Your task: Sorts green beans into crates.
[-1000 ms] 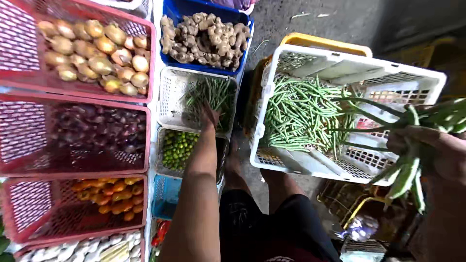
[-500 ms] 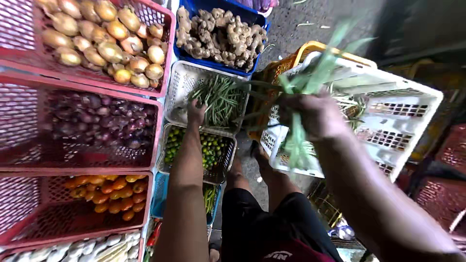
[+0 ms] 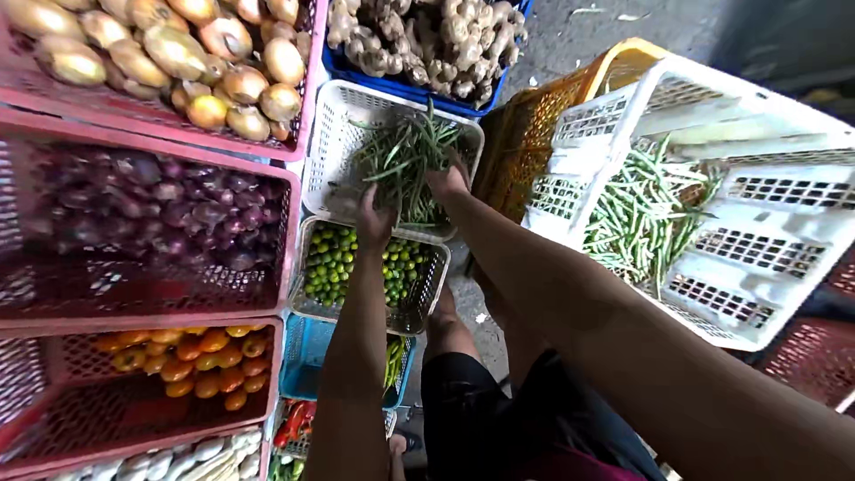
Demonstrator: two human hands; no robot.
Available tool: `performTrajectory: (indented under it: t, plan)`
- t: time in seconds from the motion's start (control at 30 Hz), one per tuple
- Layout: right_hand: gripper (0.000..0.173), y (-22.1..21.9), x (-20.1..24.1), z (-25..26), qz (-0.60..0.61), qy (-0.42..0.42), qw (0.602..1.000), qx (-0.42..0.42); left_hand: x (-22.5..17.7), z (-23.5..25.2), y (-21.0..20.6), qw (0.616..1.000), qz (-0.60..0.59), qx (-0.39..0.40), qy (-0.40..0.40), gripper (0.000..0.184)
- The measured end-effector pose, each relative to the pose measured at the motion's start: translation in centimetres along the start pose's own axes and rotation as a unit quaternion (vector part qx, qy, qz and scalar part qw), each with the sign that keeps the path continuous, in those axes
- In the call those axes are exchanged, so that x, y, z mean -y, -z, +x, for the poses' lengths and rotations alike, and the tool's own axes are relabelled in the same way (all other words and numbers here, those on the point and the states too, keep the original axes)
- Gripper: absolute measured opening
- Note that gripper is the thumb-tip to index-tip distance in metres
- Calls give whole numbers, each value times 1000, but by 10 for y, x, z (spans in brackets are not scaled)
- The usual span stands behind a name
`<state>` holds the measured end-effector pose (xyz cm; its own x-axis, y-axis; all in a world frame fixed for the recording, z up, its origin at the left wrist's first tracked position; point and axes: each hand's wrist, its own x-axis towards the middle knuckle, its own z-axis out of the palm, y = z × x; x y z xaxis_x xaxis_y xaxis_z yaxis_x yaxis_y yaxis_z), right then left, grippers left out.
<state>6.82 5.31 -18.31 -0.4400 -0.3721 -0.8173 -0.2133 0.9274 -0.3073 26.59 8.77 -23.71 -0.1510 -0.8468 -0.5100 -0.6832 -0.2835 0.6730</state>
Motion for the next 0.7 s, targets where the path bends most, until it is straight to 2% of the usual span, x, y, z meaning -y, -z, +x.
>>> performTrajectory:
  t: [0.07, 0.13, 0.2, 0.27, 0.33, 0.4, 0.43, 0.47, 0.53, 0.6, 0.63, 0.7]
  plan:
    - [76, 13, -4, -15, 3, -18, 1000, 19, 2, -17, 8, 994, 101, -19, 21, 57]
    - [71, 22, -12, -31, 20, -42, 998, 47, 5, -25, 8, 973, 230, 11, 24, 53]
    - [68, 31, -19, -55, 31, -34, 996, 80, 9, -27, 3, 953, 300, 34, -1, 37]
    - [61, 46, -28, -85, 17, 33, 988, 153, 10, -19, -1, 947, 315, 50, -22, 28]
    - [50, 75, -35, -125, 20, 129, 960, 248, 10, -10, -4, 958, 278, 58, -32, 27]
    - [31, 116, -50, -162, 110, 222, 924, 289, 2, 2, -6, 973, 221, 65, -4, 26]
    - [25, 142, -59, -178, 164, 241, 913, 286, -5, 11, -4, 974, 210, 83, 20, 25]
    - [21, 170, -73, -193, 196, 247, 914, 255, -13, 21, -1, 967, 219, 117, 51, 25]
    - [17, 224, -113, -208, 192, 231, 944, 134, -33, 35, 14, 954, 232, 168, 91, 24]
    - [20, 261, -167, -208, 80, 193, 978, -19, -57, 41, 33, 961, 238, 110, 85, 24]
    - [28, 273, -195, -208, -22, 157, 985, -71, -63, 46, 39, 966, 237, 73, 68, 27]
    - [38, 283, -246, -206, -161, 80, 980, -82, -62, 64, 35, 968, 248, 37, 22, 39]
